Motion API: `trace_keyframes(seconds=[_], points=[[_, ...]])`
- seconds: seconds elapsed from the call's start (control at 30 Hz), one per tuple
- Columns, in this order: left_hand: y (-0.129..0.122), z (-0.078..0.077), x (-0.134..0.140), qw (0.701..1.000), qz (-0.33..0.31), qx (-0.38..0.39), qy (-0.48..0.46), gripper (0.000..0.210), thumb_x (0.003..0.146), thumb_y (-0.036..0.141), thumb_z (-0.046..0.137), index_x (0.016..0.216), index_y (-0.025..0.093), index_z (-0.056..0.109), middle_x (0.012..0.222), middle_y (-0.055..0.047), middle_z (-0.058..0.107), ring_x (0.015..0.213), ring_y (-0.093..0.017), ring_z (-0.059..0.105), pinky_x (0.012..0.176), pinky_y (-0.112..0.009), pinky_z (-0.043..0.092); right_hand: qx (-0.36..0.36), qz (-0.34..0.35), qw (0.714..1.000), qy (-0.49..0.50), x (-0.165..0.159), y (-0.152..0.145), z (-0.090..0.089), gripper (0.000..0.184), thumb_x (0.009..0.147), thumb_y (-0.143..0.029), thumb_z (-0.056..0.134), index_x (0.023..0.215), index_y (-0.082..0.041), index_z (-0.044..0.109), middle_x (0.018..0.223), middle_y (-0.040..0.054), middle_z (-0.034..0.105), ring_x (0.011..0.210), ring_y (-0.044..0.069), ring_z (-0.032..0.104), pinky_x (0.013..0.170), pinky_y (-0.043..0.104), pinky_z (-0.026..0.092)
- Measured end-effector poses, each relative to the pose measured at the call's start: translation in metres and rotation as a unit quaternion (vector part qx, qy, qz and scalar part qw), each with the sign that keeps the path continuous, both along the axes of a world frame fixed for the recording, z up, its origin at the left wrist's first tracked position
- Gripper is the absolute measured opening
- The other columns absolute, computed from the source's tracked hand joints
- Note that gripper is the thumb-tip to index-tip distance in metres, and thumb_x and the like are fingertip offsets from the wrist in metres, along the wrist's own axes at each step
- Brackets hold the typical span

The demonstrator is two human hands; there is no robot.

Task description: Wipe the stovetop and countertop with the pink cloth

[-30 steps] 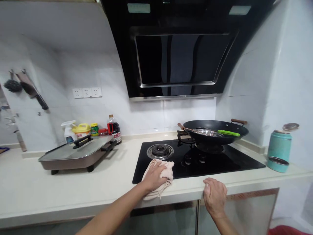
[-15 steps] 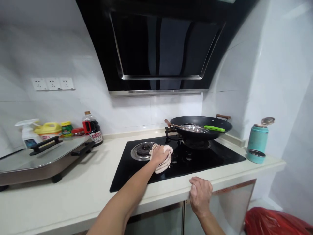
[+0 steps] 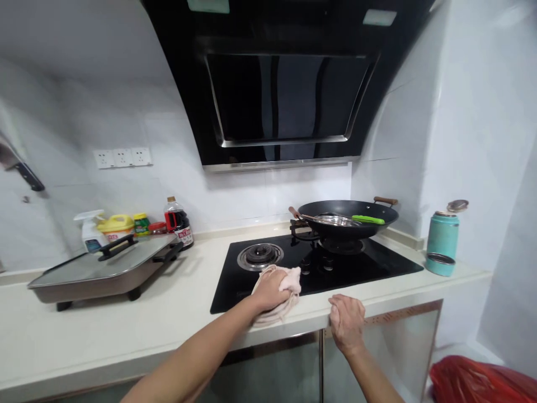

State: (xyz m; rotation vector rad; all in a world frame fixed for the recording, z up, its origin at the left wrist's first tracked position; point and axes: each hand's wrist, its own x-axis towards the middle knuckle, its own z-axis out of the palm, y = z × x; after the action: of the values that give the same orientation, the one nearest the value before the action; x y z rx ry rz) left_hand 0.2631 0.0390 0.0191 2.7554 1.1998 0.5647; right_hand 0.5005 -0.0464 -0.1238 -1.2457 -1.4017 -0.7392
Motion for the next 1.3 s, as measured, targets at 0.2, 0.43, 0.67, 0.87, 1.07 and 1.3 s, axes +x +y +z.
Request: trace_keyframes(seconds=[0.2,0.43,0.67,0.87,1.07,1.3], points=[[-0.049,-0.014,-0.054,0.997,-0.056,-0.005,-0.046,0.051,0.078,0.038,0.069,0.128,0.027,0.066,0.133,-0.006,0.069,0.128,-0.030,0.057,0.119,-0.045,0.036,-0.007,0.012,1.000,0.010,-0.002,-0.004,0.004,0.023,0.098,-0.019,0.044,0.105,-0.022,0.065,0.105,0.0050,0.067,0.099,0.023,0.057,0.094,0.041,0.037],[-0.068,-0.019,-0.124,0.998,0.000,-0.029,-0.062,0.040,0.078,0.033,0.067,0.117,0.028,0.070,0.129,-0.005,0.070,0.129,-0.030,0.056,0.115,-0.044,0.041,-0.010,0.023,1.000,-0.006,0.003,-0.005,0.002,0.022,0.099,-0.019,0.044,0.107,-0.022,0.064,0.106,0.0056,0.067,0.102,0.023,0.057,0.095,0.041,0.037],[-0.065,-0.014,-0.163,0.986,0.157,0.001,-0.055,0.052,0.085,0.038,0.056,0.135,0.027,0.062,0.148,-0.006,0.059,0.137,-0.033,0.050,0.120,-0.052,0.036,0.006,0.016,1.000,0.006,-0.004,-0.007,0.009,0.021,0.099,-0.018,0.043,0.105,-0.022,0.063,0.104,0.0055,0.067,0.098,0.023,0.056,0.094,0.040,0.036],[-0.084,-0.035,-0.137,0.996,0.065,0.054,-0.010,0.044,0.085,0.040,0.064,0.128,0.028,0.066,0.147,-0.010,0.060,0.143,-0.036,0.045,0.121,-0.054,0.035,-0.006,-0.001,1.000,0.018,-0.007,-0.004,0.008,0.021,0.102,-0.023,0.042,0.102,-0.022,0.063,0.102,0.0052,0.067,0.094,0.023,0.054,0.093,0.041,0.034],[-0.088,-0.040,-0.019,0.990,-0.088,0.107,-0.032,0.055,0.081,0.044,0.076,0.131,0.027,0.062,0.138,-0.009,0.063,0.132,-0.031,0.050,0.115,-0.051,0.036,-0.013,0.031,0.999,0.035,0.000,-0.001,-0.002,0.027,0.104,-0.026,0.037,0.104,-0.023,0.064,0.104,0.0045,0.068,0.096,0.023,0.055,0.092,0.041,0.034],[-0.077,-0.025,0.093,0.993,-0.090,0.038,0.060,0.050,0.081,0.048,0.069,0.124,0.024,0.059,0.120,-0.007,0.069,0.118,-0.032,0.052,0.107,-0.055,0.034,0.052,0.075,0.995,0.029,0.022,0.011,-0.024,0.027,0.102,-0.029,0.037,0.113,-0.019,0.060,0.109,0.0108,0.067,0.099,0.026,0.061,0.090,0.042,0.040]])
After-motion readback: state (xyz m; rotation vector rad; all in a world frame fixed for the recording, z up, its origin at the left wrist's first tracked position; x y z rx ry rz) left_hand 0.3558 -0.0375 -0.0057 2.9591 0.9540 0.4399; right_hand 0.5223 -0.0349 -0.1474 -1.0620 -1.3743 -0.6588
